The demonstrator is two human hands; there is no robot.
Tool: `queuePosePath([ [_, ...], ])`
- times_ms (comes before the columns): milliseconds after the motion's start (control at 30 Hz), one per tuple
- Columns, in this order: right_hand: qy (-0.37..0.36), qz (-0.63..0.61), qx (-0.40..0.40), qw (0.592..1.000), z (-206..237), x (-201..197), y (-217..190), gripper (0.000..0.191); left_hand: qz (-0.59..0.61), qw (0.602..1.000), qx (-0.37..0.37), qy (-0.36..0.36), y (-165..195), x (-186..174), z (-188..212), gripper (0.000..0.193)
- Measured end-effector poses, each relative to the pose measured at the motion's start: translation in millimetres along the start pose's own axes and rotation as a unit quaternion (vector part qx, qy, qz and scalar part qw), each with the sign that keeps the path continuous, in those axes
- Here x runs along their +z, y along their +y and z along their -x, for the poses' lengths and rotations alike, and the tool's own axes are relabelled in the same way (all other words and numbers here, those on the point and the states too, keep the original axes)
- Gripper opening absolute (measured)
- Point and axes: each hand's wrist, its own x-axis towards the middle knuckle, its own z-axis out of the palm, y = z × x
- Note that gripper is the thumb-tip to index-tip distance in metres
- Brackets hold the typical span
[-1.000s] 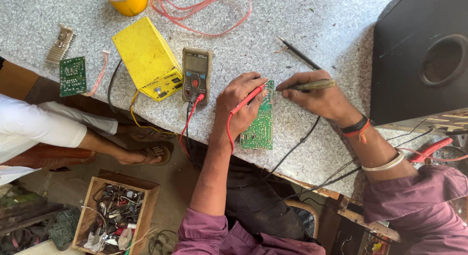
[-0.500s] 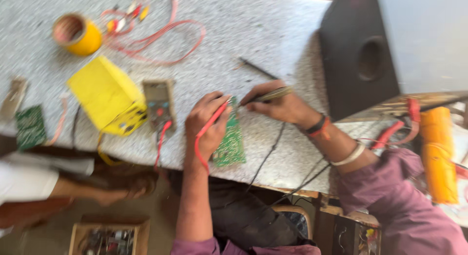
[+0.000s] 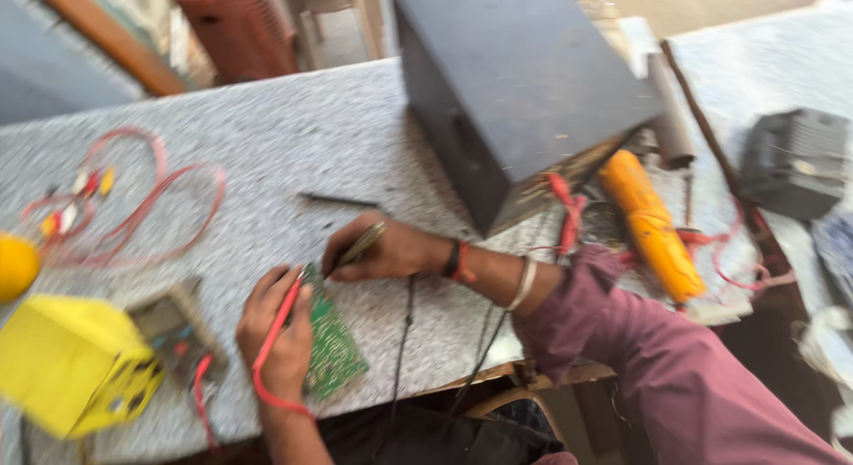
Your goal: The person uses a multimeter to test a green circuit board. They hold the board with one hand and touch various points on the board with the multimeter probes in the other hand to check electrical continuity.
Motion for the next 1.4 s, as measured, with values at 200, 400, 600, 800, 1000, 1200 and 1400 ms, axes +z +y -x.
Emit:
queuePosePath([
  [200,0.017,0.081,-0.006,0.997,7,-1,-4,0.019,-0.026,1.000,-0.006,-0.012,5,8,3,0.027],
  [400,0.031,0.094,-0.007,0.995,9,3,-2,0.018,-0.028,0.999,-0.004,-0.017,5,11,4,0.027],
  [600,0.020,0.039,-0.023,0.999,10,1,-1,0.016,-0.014,1.000,0.007,-0.009,3,11,3,0.027],
  [800,0.034,0.049,0.011,0.998,0,6,-6,0.015,0.010,1.000,-0.004,0.009,7,1,0,0.026],
  [1000,0.029,0.031,0.055,0.998,-5,13,-8,0.016,0.011,0.999,-0.031,0.004,14,-9,0,0.027],
  [1200,0.020,0.067,0.042,0.997,-10,16,-7,0.015,0.016,0.999,-0.042,0.005,15,-13,-2,0.028],
  [1400,0.028,0.109,0.037,0.993,-10,16,-10,0.014,0.013,0.999,-0.032,0.007,16,-18,-1,0.027],
])
